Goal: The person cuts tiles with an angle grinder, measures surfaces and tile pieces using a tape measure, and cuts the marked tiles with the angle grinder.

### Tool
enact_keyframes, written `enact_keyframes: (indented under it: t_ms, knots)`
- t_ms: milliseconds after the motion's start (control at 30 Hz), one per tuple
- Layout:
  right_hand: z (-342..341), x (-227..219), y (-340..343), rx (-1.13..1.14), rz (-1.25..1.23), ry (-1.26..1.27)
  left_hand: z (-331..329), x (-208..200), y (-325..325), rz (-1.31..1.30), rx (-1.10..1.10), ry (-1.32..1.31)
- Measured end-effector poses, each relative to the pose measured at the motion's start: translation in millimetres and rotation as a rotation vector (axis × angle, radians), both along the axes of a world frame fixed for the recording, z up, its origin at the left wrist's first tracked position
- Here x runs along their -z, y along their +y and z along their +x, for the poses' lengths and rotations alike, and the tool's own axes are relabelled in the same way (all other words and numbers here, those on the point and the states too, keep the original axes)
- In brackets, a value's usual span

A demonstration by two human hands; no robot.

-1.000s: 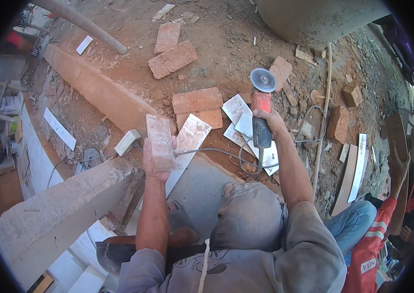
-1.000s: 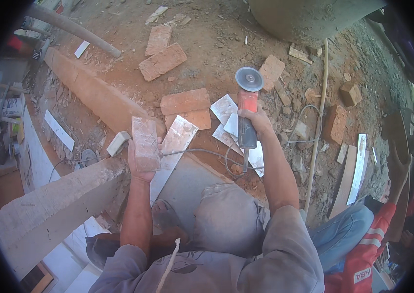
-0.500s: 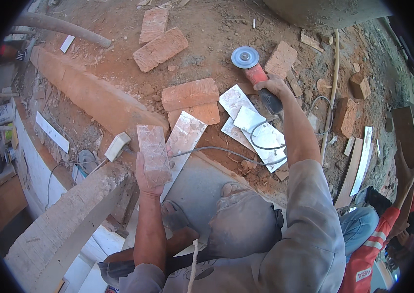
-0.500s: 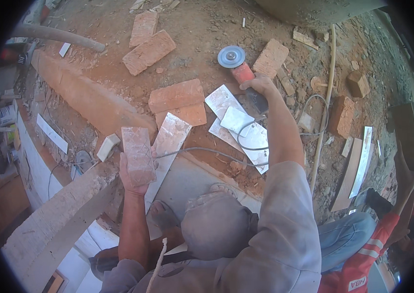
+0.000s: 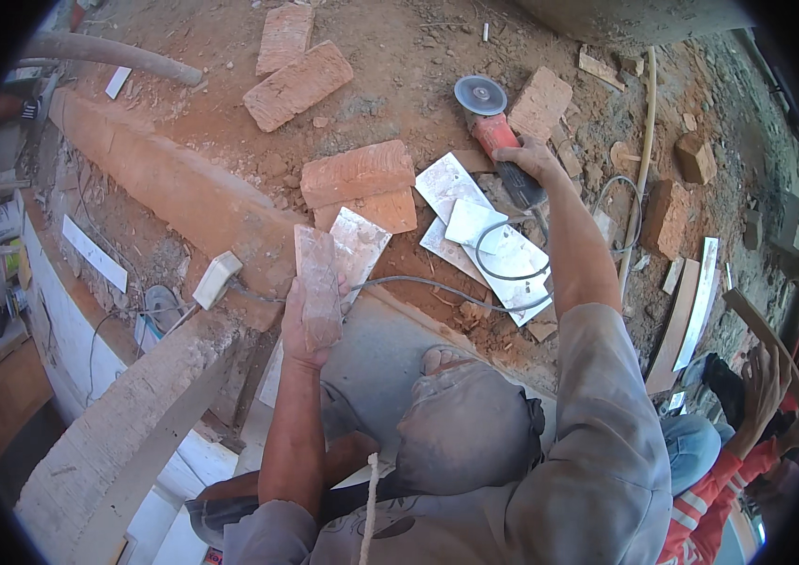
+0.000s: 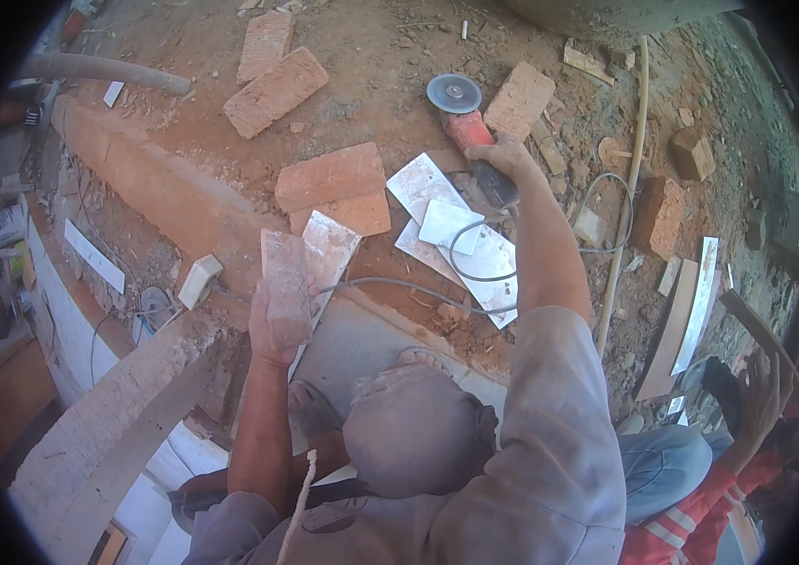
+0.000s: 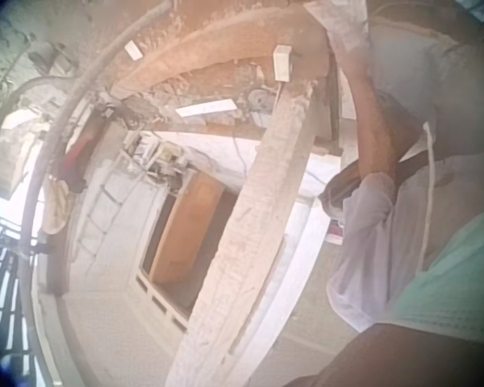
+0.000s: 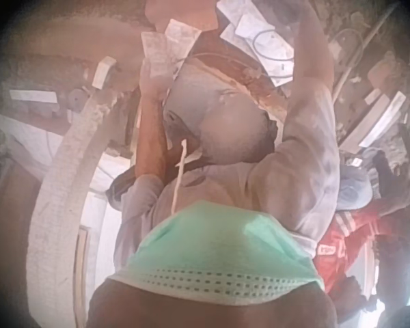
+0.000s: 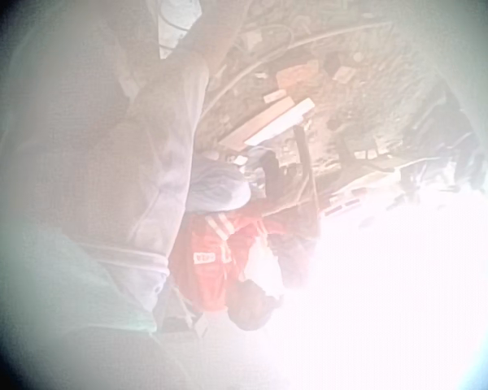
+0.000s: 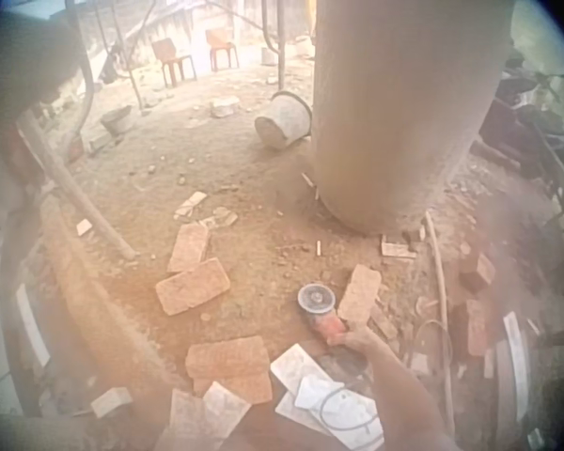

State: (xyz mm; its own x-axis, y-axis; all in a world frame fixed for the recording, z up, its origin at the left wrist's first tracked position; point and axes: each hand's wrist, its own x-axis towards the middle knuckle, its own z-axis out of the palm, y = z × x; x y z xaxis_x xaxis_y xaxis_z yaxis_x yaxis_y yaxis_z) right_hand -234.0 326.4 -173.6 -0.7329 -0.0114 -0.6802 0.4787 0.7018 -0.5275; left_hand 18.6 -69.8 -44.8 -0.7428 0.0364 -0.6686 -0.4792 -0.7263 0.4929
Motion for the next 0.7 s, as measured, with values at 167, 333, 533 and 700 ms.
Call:
enact_keyframes:
  t_ms: [167, 333, 533, 700]
  knots:
    - [25.5, -9.6, -7.3, 0.034, 0.124, 0.176, -6.1, -7.5, 15.2, -0.043, 0.01, -0.054]
    - [103.2, -53.2, -47.9, -0.021, 0.289, 0.786, -15.3, -11.5, 28.3, -0.022, -0.058, -0.039]
    - [156.4, -26.4, -105.4, -0.449, 0.268, 0.755, -24.5, -14.4, 24.3, 0.079, -0.009, 0.077]
    - [162.0, -23.4, -97.6, -0.557, 0.429, 0.372, -48.3, -38.2, 41.1, 0.198, -0.136, 0.076]
